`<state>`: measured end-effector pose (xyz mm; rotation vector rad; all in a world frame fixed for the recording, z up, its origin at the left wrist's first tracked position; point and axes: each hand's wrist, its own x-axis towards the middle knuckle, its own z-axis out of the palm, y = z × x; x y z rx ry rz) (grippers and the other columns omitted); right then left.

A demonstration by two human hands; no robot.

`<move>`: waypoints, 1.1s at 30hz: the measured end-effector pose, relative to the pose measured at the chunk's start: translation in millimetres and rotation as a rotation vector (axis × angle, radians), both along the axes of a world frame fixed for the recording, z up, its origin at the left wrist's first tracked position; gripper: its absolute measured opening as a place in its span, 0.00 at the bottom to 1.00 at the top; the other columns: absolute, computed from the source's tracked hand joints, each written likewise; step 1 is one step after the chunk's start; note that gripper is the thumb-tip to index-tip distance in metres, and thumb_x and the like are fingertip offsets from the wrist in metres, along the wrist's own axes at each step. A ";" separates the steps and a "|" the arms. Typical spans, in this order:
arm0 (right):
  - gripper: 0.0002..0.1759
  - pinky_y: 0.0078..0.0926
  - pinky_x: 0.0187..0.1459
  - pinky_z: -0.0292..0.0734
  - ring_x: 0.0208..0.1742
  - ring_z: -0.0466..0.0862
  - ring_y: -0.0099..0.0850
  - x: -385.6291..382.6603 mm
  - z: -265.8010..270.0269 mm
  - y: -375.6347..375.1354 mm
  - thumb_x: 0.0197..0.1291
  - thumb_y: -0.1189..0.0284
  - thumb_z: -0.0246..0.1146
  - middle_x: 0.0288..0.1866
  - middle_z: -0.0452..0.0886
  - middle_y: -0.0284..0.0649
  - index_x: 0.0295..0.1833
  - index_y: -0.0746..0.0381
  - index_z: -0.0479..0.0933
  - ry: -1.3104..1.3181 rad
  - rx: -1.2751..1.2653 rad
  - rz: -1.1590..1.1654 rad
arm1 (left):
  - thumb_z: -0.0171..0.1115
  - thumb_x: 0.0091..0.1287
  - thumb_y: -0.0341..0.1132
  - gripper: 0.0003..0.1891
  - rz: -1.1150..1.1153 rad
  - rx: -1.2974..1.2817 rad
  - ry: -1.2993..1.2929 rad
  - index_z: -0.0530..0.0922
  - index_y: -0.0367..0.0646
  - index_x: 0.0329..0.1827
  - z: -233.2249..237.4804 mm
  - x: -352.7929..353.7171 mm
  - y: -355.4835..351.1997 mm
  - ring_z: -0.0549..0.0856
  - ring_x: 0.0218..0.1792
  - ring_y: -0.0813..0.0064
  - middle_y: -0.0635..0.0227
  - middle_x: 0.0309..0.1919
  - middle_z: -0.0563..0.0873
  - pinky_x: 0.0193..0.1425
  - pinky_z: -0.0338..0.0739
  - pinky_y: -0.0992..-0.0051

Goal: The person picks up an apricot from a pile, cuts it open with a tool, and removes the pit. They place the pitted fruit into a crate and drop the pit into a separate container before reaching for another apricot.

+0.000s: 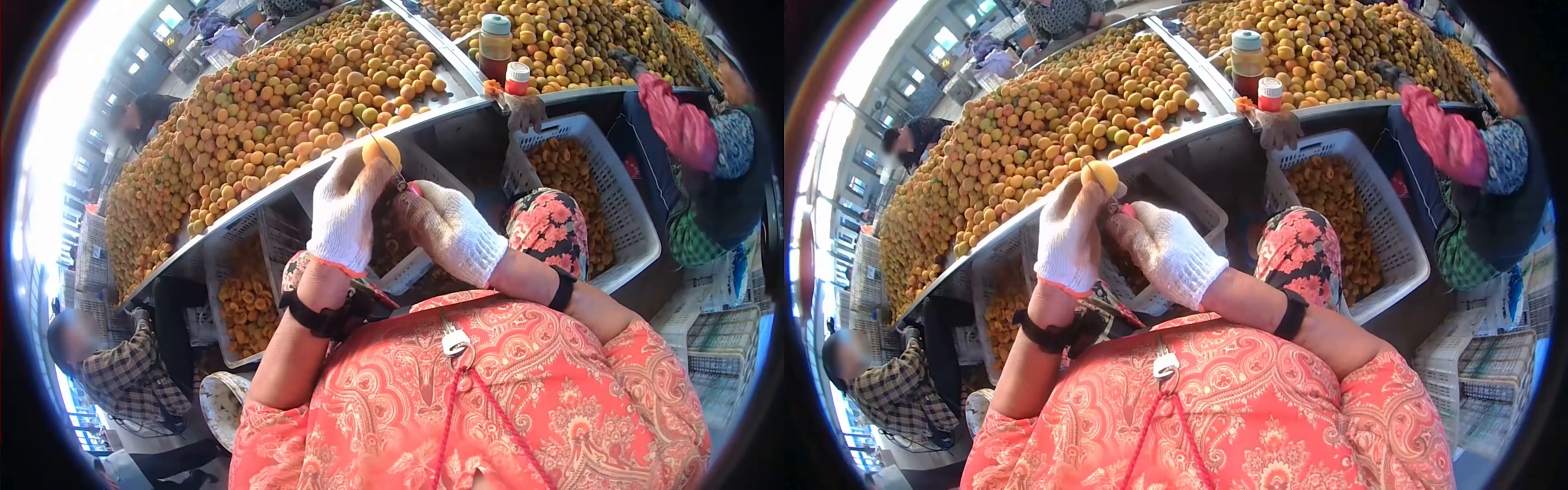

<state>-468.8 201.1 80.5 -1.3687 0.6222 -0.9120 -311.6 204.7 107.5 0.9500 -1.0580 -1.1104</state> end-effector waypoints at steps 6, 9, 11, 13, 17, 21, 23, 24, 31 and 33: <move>0.19 0.26 0.36 0.72 0.33 0.74 0.21 1.2 -1.9 -1.6 0.78 0.58 0.54 0.31 0.78 0.35 0.46 0.66 0.76 -0.025 0.080 -0.016 | 0.56 0.78 0.40 0.16 0.002 0.079 -0.079 0.79 0.34 0.54 -4.2 -1.9 -5.3 0.82 0.45 0.77 0.64 0.45 0.85 0.51 0.77 0.75; 0.20 0.25 0.36 0.72 0.33 0.74 0.21 -0.7 2.7 -1.8 0.78 0.57 0.54 0.31 0.78 0.35 0.45 0.66 0.76 0.021 0.150 0.039 | 0.55 0.79 0.40 0.16 0.043 0.041 -0.111 0.79 0.35 0.55 -14.8 -3.8 -8.4 0.82 0.45 0.77 0.65 0.44 0.85 0.51 0.77 0.75; 0.20 0.25 0.36 0.73 0.33 0.74 0.22 0.9 1.7 -3.6 0.78 0.58 0.54 0.31 0.78 0.36 0.45 0.66 0.76 0.049 0.138 0.037 | 0.57 0.78 0.43 0.17 0.051 0.043 -0.087 0.79 0.35 0.54 -15.0 -6.5 -7.8 0.81 0.44 0.77 0.65 0.42 0.85 0.50 0.77 0.75; 0.20 0.26 0.36 0.73 0.33 0.75 0.22 5.8 -9.9 -3.4 0.78 0.58 0.54 0.32 0.79 0.36 0.45 0.66 0.76 0.079 0.136 0.035 | 0.59 0.77 0.43 0.16 0.049 0.146 0.147 0.80 0.36 0.49 -5.5 -15.9 -2.9 0.80 0.40 0.80 0.68 0.39 0.83 0.45 0.75 0.80; 0.20 0.28 0.36 0.72 0.33 0.75 0.24 15.9 -25.2 -5.5 0.77 0.59 0.54 0.31 0.79 0.37 0.45 0.68 0.76 -0.091 -0.021 -0.072 | 0.61 0.75 0.52 0.22 0.094 0.318 0.465 0.79 0.37 0.47 -9.8 -26.3 -6.5 0.84 0.35 0.72 0.63 0.34 0.84 0.40 0.80 0.74; 0.20 0.27 0.37 0.72 0.33 0.75 0.23 8.8 -21.6 -4.8 0.77 0.60 0.54 0.29 0.79 0.37 0.46 0.68 0.77 -0.017 0.081 -0.056 | 0.60 0.76 0.51 0.20 0.049 0.332 0.254 0.77 0.40 0.51 -14.8 -15.9 -13.4 0.84 0.38 0.68 0.61 0.37 0.84 0.43 0.82 0.68; 0.19 0.27 0.36 0.72 0.32 0.75 0.23 7.8 -19.8 -4.6 0.77 0.60 0.54 0.29 0.78 0.36 0.46 0.68 0.77 -0.041 0.160 -0.046 | 0.59 0.76 0.50 0.19 0.082 0.279 0.213 0.77 0.40 0.51 -25.9 -14.7 -20.7 0.84 0.37 0.69 0.62 0.38 0.84 0.43 0.82 0.68; 0.19 0.27 0.36 0.72 0.32 0.74 0.23 7.8 -18.6 -5.0 0.77 0.61 0.55 0.29 0.78 0.36 0.46 0.68 0.77 -0.068 0.235 -0.033 | 0.58 0.77 0.49 0.18 0.117 0.221 0.170 0.77 0.41 0.51 -29.8 -13.8 -23.1 0.84 0.36 0.69 0.63 0.39 0.83 0.42 0.81 0.69; 0.18 0.33 0.41 0.77 0.38 0.85 0.39 8.8 -14.8 -4.2 0.76 0.64 0.55 0.36 0.85 0.49 0.55 0.71 0.76 0.221 0.033 -0.113 | 0.60 0.76 0.47 0.15 -0.036 0.303 0.451 0.78 0.44 0.50 -25.1 -12.2 -13.7 0.83 0.32 0.71 0.65 0.39 0.84 0.36 0.81 0.72; 0.19 0.37 0.44 0.79 0.46 0.87 0.51 9.3 -22.6 -5.5 0.75 0.68 0.54 0.42 0.85 0.58 0.62 0.71 0.73 0.242 -0.202 -0.183 | 0.60 0.76 0.48 0.15 0.058 0.459 0.633 0.76 0.44 0.43 -12.7 -20.9 -10.4 0.80 0.34 0.72 0.67 0.34 0.81 0.40 0.80 0.69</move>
